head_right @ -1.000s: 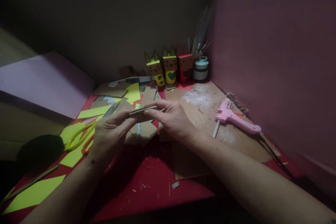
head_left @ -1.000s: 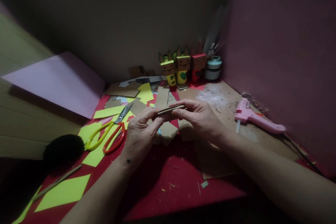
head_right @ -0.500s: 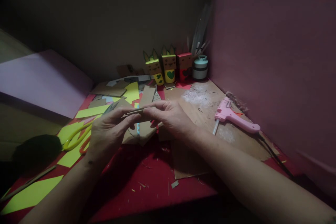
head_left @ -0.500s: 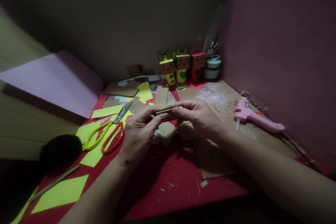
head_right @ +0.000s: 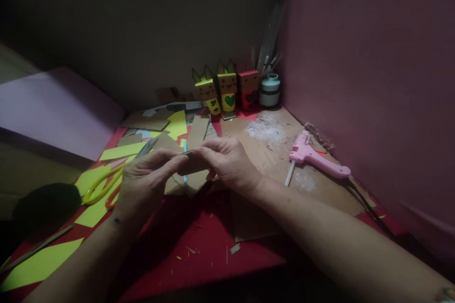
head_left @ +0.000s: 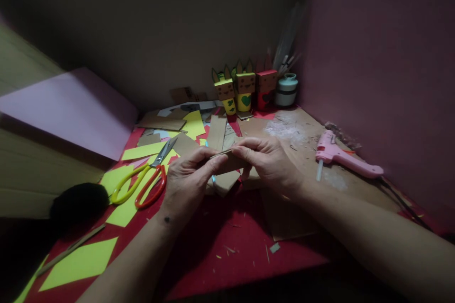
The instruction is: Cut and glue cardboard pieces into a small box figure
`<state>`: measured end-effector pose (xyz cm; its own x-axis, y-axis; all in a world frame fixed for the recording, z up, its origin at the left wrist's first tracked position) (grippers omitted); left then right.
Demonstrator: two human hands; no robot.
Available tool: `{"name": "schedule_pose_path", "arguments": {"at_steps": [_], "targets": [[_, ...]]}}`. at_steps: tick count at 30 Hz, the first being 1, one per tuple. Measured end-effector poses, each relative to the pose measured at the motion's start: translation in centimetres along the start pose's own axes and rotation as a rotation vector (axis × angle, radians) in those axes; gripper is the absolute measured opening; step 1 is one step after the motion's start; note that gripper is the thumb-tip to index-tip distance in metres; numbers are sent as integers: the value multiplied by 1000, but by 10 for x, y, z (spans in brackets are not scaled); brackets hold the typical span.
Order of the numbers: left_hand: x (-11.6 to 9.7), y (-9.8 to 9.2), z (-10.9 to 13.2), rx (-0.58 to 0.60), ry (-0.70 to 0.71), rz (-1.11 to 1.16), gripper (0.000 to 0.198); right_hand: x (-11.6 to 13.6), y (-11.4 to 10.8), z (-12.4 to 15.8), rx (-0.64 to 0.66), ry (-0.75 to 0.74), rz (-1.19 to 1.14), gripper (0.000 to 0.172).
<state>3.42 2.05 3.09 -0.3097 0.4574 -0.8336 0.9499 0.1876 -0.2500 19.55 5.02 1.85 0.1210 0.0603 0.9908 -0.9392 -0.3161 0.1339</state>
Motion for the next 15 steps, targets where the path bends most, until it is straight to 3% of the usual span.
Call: {"name": "schedule_pose_path", "arguments": {"at_steps": [5,15], "targets": [[2,-2,-2,8,-65,-4,8,0,0,-1,27,7,-22,16],[6,-4,-5,33,-6,2,7,5,-3,0,-10,19,-76,9]]}}
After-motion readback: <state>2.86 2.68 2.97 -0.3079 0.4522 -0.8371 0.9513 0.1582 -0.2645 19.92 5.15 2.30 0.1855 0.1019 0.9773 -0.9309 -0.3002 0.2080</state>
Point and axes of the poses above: each hand's wrist, its own z-axis away from the middle knuckle, its own y-axis out of the palm, x = y × z, the point moved 1 cm from there along -z, towards the middle knuckle, and after that the axes turned 13 degrees about y, right-handed, at the moved point
